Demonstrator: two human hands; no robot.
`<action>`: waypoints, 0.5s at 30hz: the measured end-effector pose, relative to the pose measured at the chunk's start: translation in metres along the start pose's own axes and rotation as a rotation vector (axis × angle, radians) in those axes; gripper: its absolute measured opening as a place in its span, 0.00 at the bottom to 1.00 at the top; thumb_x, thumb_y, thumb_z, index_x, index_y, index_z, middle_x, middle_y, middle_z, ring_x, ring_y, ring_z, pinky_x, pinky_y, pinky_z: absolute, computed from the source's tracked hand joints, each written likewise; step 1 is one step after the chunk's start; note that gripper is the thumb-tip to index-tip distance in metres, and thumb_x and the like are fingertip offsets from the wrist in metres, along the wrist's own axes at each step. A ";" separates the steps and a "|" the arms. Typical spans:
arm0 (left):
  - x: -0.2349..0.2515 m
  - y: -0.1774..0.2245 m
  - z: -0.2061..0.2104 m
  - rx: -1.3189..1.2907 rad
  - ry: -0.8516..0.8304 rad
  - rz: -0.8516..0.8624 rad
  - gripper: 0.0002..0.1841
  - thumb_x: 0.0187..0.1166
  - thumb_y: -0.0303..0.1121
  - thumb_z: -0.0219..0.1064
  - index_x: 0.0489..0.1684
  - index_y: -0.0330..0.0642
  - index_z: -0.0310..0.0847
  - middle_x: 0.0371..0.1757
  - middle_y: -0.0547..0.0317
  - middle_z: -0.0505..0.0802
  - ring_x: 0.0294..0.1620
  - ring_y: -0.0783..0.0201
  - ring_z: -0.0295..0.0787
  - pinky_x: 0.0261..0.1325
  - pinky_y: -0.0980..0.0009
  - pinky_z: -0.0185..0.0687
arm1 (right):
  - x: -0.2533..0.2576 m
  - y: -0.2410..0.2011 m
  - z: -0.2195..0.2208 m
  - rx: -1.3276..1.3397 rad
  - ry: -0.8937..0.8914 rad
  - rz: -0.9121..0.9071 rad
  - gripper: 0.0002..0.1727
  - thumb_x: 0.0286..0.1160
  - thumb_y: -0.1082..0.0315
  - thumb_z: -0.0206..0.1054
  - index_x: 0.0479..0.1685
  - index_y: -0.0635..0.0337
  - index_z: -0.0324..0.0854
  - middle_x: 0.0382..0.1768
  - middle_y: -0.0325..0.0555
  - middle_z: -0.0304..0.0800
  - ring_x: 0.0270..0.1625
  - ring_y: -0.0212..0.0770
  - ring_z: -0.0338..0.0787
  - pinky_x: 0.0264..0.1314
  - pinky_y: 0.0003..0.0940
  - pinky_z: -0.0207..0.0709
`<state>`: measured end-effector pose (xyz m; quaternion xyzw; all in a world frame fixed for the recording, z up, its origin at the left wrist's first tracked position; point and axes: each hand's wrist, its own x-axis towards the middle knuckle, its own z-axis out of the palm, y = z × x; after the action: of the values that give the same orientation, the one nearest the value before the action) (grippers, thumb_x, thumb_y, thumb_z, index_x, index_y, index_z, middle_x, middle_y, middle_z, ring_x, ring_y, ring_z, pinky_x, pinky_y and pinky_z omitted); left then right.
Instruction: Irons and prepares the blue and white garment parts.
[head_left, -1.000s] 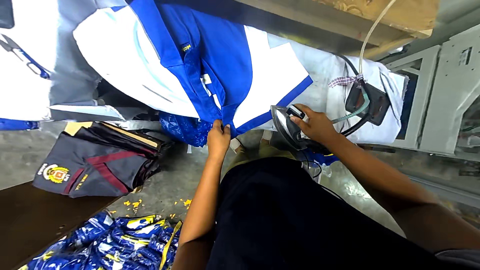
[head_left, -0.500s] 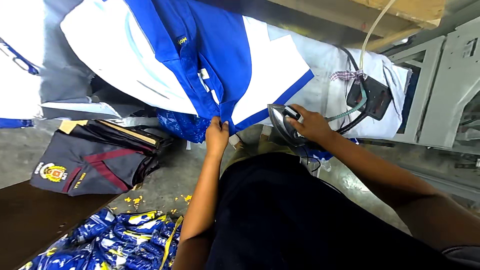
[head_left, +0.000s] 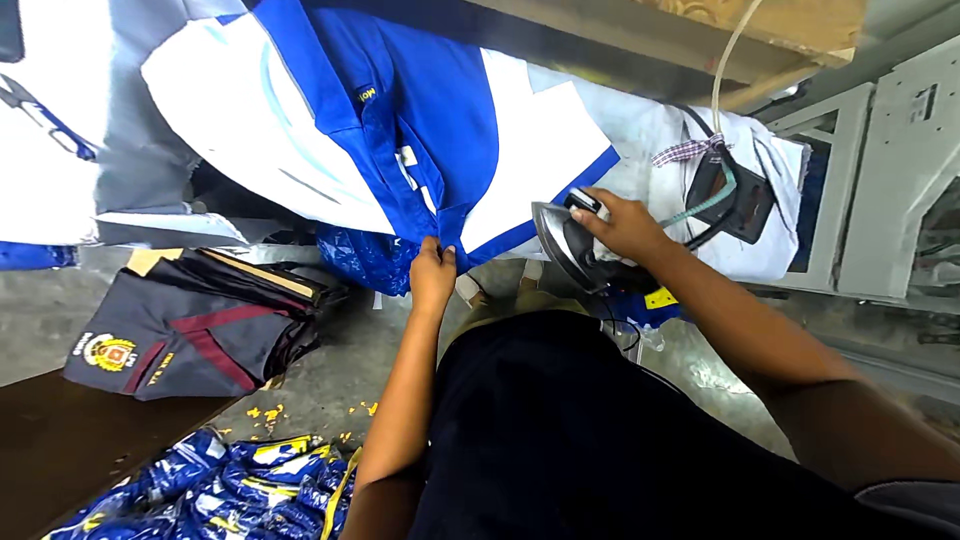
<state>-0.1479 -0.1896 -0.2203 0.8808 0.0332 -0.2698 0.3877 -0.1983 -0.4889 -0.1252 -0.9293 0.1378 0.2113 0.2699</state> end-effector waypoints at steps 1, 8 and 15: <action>0.000 0.001 0.000 0.004 -0.003 -0.002 0.14 0.91 0.33 0.58 0.56 0.27 0.77 0.43 0.33 0.89 0.48 0.38 0.88 0.56 0.36 0.77 | 0.012 -0.008 -0.001 0.006 0.021 0.002 0.30 0.90 0.47 0.58 0.84 0.55 0.72 0.53 0.69 0.92 0.56 0.71 0.92 0.61 0.72 0.78; 0.000 0.004 -0.001 0.022 -0.002 -0.020 0.15 0.91 0.34 0.57 0.59 0.26 0.77 0.47 0.31 0.89 0.52 0.36 0.88 0.59 0.35 0.77 | 0.098 -0.061 -0.004 0.059 0.077 0.061 0.31 0.91 0.45 0.56 0.84 0.53 0.72 0.58 0.63 0.91 0.63 0.63 0.90 0.67 0.66 0.77; 0.001 -0.001 0.002 -0.025 0.012 -0.041 0.14 0.91 0.34 0.57 0.57 0.27 0.78 0.45 0.33 0.90 0.51 0.38 0.88 0.59 0.37 0.77 | 0.045 -0.032 0.010 -0.084 -0.086 -0.076 0.31 0.90 0.46 0.57 0.87 0.50 0.69 0.52 0.67 0.92 0.55 0.70 0.92 0.58 0.71 0.80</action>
<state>-0.1483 -0.1903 -0.2227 0.8765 0.0571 -0.2720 0.3931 -0.1506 -0.4638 -0.1394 -0.9344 0.0815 0.2462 0.2443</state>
